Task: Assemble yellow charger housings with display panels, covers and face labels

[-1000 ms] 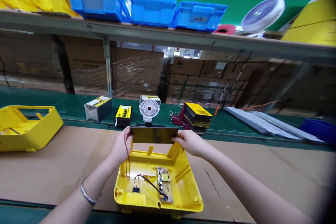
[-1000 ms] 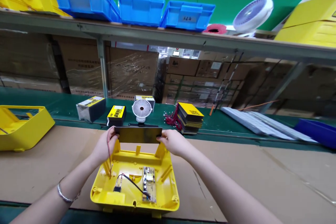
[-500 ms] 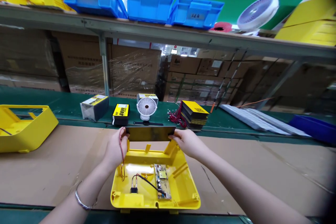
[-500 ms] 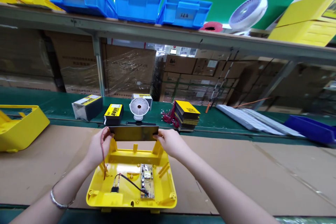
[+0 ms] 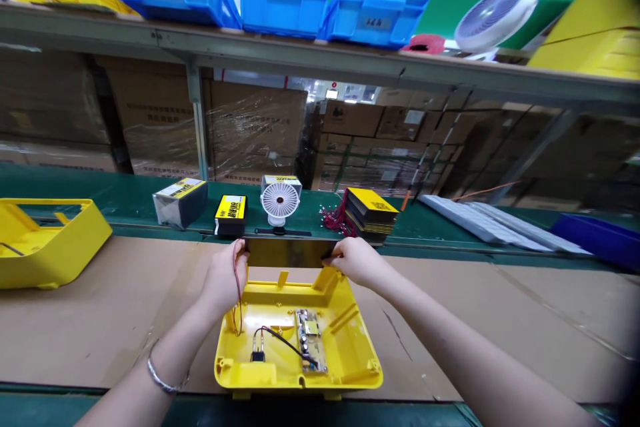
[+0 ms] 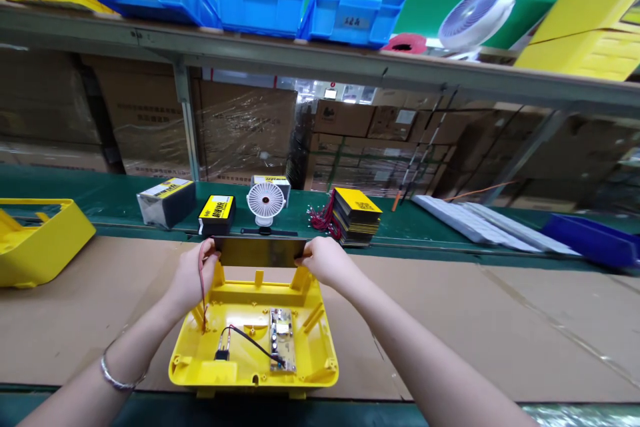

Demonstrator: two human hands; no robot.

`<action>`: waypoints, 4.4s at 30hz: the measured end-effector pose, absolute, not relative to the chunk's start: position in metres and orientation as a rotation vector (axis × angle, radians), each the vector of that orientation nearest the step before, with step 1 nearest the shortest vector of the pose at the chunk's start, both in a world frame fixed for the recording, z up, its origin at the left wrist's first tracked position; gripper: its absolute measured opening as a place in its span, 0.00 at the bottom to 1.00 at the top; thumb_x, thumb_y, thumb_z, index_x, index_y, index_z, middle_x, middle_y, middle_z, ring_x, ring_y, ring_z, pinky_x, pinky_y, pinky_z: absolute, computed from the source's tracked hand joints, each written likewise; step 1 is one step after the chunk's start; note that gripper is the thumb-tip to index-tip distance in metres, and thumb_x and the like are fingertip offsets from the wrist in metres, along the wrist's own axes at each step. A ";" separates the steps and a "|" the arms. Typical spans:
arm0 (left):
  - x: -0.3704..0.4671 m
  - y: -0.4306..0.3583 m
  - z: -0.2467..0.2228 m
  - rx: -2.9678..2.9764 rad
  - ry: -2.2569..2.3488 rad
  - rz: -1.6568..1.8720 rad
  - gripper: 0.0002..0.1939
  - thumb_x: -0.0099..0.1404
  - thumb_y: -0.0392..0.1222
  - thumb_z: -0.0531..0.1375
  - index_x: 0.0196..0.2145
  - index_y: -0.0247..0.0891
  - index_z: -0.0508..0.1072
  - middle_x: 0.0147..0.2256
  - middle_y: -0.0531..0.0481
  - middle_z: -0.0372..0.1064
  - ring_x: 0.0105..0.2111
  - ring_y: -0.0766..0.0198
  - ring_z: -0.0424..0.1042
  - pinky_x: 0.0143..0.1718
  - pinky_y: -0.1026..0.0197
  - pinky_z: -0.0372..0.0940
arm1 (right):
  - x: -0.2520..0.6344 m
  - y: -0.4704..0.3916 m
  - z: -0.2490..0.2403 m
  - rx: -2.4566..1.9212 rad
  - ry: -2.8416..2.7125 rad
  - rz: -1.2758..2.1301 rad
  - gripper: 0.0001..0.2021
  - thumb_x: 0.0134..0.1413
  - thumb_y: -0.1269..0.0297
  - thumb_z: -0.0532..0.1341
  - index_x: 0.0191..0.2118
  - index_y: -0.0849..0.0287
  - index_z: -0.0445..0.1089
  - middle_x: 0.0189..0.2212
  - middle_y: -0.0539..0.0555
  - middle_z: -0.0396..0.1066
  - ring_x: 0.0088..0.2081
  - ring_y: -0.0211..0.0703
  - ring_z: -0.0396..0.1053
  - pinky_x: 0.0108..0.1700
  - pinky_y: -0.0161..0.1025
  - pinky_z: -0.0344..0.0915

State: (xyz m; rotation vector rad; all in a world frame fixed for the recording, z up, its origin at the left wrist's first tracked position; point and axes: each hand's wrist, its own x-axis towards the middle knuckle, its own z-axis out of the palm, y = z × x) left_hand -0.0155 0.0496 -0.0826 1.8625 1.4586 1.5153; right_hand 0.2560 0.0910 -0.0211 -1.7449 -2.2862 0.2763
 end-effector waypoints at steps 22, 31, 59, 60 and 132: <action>-0.005 0.044 -0.071 1.876 1.492 1.368 0.14 0.54 0.30 0.52 0.37 0.40 0.71 0.36 0.51 0.72 0.38 0.62 0.70 0.43 0.59 0.64 | 0.192 0.067 -0.043 -1.287 -2.737 -0.260 0.26 0.54 0.72 0.53 0.60 0.54 0.54 0.45 0.57 0.70 0.44 0.46 0.66 0.42 0.40 0.60; -0.004 0.043 -0.071 1.931 1.572 1.318 0.13 0.53 0.29 0.54 0.33 0.42 0.71 0.35 0.52 0.70 0.37 0.61 0.69 0.41 0.58 0.64 | 0.194 0.083 -0.026 -1.568 -2.600 -0.163 0.13 0.53 0.55 0.58 0.28 0.58 0.71 0.29 0.57 0.73 0.30 0.46 0.69 0.28 0.36 0.57; -0.040 0.091 -0.037 2.049 1.439 0.598 0.05 0.54 0.39 0.63 0.26 0.34 0.73 0.24 0.52 0.71 0.25 0.66 0.69 0.28 0.63 0.65 | 0.164 0.048 -0.033 -1.065 -2.901 -0.052 0.25 0.52 0.72 0.53 0.55 0.44 0.61 0.33 0.52 0.75 0.32 0.45 0.72 0.32 0.36 0.61; -0.040 0.094 -0.035 2.067 1.442 0.543 0.06 0.54 0.39 0.63 0.26 0.33 0.72 0.24 0.53 0.70 0.24 0.68 0.68 0.27 0.63 0.65 | 0.166 0.047 -0.032 -1.059 -2.906 -0.094 0.23 0.53 0.71 0.53 0.55 0.45 0.62 0.31 0.52 0.75 0.32 0.45 0.71 0.32 0.36 0.60; -0.010 0.055 -0.055 0.837 0.980 1.029 0.14 0.56 0.41 0.60 0.41 0.43 0.65 0.38 0.47 0.71 0.36 0.51 0.73 0.41 0.48 0.66 | 0.253 0.068 -0.054 -1.050 -1.198 1.620 0.20 0.48 0.64 0.60 0.49 0.52 0.63 0.45 0.54 0.71 0.40 0.47 0.73 0.41 0.45 0.69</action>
